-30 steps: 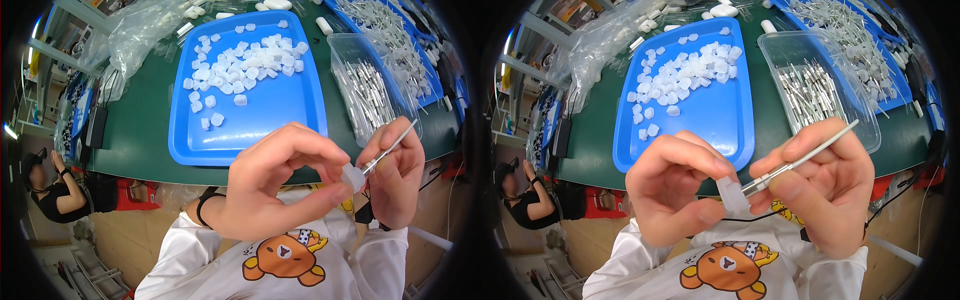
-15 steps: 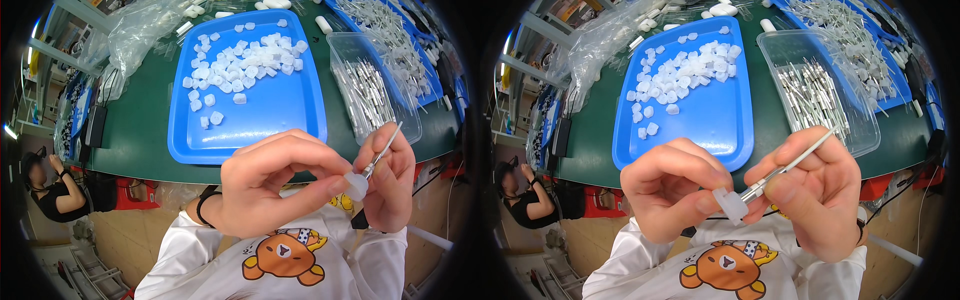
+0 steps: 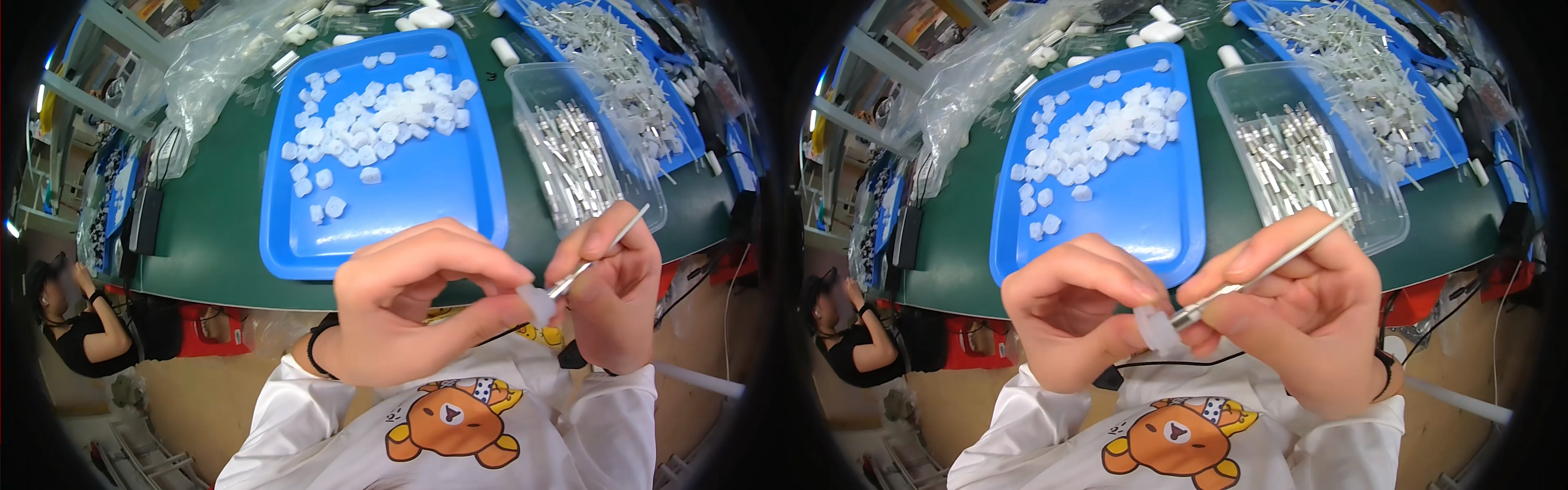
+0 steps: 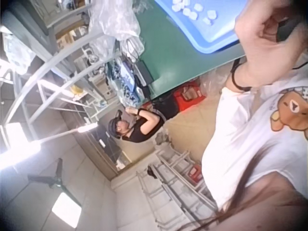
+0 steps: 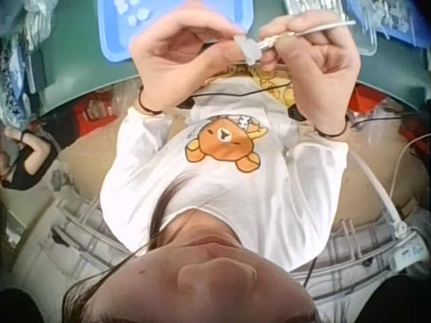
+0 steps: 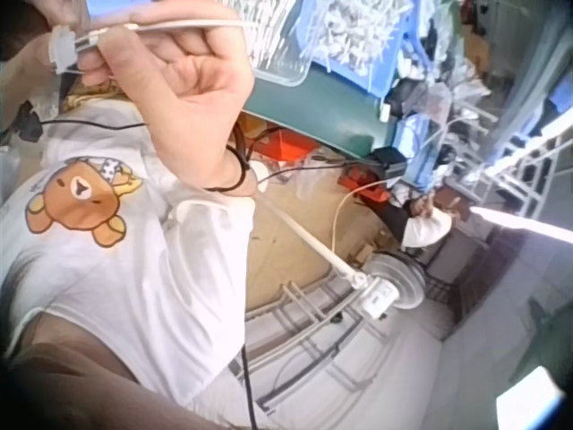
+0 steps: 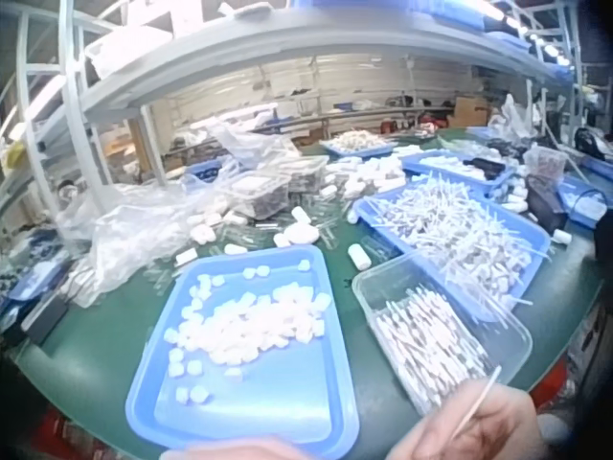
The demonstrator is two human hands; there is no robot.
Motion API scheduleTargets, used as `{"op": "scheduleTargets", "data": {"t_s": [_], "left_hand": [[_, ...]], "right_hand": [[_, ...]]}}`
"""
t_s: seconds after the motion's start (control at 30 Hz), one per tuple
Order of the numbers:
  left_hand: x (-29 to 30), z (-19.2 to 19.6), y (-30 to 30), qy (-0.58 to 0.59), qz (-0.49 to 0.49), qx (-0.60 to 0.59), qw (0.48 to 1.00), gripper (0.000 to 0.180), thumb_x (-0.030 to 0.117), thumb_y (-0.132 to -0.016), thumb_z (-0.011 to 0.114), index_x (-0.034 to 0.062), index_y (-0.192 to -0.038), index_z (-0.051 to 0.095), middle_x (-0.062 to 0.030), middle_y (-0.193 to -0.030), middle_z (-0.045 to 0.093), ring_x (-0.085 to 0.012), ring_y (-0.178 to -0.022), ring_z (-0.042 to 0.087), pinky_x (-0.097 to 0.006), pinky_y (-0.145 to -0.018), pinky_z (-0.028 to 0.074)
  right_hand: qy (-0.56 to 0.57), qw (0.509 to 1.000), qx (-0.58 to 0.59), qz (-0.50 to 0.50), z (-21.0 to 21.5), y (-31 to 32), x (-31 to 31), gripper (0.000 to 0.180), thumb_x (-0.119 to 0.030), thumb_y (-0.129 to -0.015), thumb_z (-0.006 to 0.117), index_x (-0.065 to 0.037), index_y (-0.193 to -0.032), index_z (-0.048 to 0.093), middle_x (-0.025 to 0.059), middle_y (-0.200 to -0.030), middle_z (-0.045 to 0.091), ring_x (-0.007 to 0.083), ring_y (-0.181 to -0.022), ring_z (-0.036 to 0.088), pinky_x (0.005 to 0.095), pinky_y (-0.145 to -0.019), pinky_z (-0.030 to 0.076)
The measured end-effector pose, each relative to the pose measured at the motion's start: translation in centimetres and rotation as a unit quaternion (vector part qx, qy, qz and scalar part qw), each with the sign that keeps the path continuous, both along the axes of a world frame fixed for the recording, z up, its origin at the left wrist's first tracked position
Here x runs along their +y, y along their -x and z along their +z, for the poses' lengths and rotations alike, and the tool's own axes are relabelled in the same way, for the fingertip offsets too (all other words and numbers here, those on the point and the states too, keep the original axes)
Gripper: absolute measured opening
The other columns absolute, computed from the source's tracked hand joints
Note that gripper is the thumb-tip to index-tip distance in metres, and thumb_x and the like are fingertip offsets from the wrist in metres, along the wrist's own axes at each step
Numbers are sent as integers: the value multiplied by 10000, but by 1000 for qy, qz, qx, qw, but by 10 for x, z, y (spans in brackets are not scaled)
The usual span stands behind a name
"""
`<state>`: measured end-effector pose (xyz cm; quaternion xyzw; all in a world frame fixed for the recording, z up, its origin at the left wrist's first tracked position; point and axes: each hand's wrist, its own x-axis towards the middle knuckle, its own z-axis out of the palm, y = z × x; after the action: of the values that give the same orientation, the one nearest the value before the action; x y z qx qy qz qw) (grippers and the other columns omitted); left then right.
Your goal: The recorder is assembling small lighting or electronic components by inserting tubes into bases and manipulating small wires.
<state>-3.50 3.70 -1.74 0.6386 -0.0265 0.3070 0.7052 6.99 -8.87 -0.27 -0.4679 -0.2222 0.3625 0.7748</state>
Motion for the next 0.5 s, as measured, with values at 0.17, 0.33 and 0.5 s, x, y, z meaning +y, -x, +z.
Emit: {"op": "scheduleTargets", "data": {"t_s": [0.17, 0.33, 0.5], "left_hand": [[-2, 0, -3, -37, 37, 6, 999, 212, -117, -630, 643, -75, -824, 567, -139, -792, 581, -164, -691, 554, -236, -594, 449], [-7, 0, -5, -106, 92, -7, 990, 228, -104, -617, 655, -63, -820, 558, -137, -767, 573, -171, -685, 558, -240, -600, 448], [0, 11, -1, -233, 143, -4, 962, 231, -57, -598, 676, -42, -797, 560, -130, -728, 573, -199, -643, 563, -261, -580, 449]], "right_hand": [[-104, 992, -48, 44, -5, -9, -1, 200, 111, -715, 539, 32, -847, 411, 220, -810, 556, 200, -682, 587, 261, -581, 518], [-144, 986, -73, 51, -7, -8, -5, 196, 146, -722, 527, 71, -875, 429, 252, -867, 555, 223, -765, 600, 286, -642, 533], [-105, 969, -223, 13, 8, -6, -9, 186, 117, -711, 563, 72, -874, 487, 190, -867, 577, 191, -735, 600, 260, -629, 517]]}}
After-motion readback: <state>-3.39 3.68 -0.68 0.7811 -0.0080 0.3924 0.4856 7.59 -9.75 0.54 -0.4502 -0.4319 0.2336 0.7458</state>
